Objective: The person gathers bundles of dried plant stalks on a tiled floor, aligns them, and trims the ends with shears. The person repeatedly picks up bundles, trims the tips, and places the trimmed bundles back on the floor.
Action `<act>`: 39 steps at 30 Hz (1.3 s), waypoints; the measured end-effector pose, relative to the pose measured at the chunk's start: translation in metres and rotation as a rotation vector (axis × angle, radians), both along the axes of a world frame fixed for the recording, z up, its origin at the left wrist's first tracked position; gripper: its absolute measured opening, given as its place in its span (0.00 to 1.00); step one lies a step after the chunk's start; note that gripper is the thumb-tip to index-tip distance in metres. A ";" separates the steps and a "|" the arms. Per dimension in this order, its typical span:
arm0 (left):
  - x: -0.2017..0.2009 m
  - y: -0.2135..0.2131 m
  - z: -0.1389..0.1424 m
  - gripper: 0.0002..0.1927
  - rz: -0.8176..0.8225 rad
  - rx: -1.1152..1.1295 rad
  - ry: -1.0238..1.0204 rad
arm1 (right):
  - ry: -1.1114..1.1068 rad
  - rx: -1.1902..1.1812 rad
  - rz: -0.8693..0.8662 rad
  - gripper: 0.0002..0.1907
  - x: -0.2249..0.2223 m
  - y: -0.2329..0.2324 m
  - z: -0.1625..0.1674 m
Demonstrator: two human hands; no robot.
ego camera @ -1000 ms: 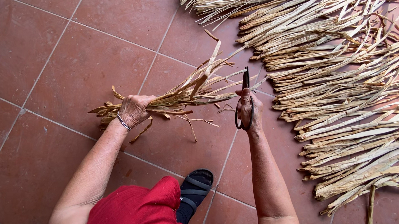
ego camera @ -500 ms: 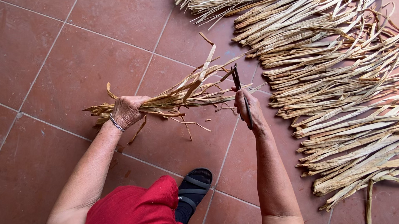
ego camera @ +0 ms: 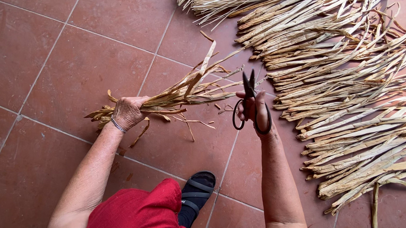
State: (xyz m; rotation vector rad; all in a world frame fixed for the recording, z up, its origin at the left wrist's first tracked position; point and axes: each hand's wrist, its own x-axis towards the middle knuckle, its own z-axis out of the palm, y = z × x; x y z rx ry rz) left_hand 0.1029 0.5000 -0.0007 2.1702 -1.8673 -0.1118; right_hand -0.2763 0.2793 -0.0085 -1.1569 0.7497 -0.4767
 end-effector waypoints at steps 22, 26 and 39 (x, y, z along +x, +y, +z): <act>0.003 0.009 -0.002 0.10 -0.070 -0.118 -0.032 | 0.662 -0.558 -0.017 0.42 0.025 0.008 0.008; 0.003 0.010 0.002 0.09 -0.068 -0.135 -0.032 | 0.575 -0.655 -0.144 0.41 0.026 0.020 -0.005; 0.009 0.016 0.005 0.13 -0.052 -0.172 -0.005 | 0.411 0.038 -0.313 0.50 -0.037 -0.018 -0.090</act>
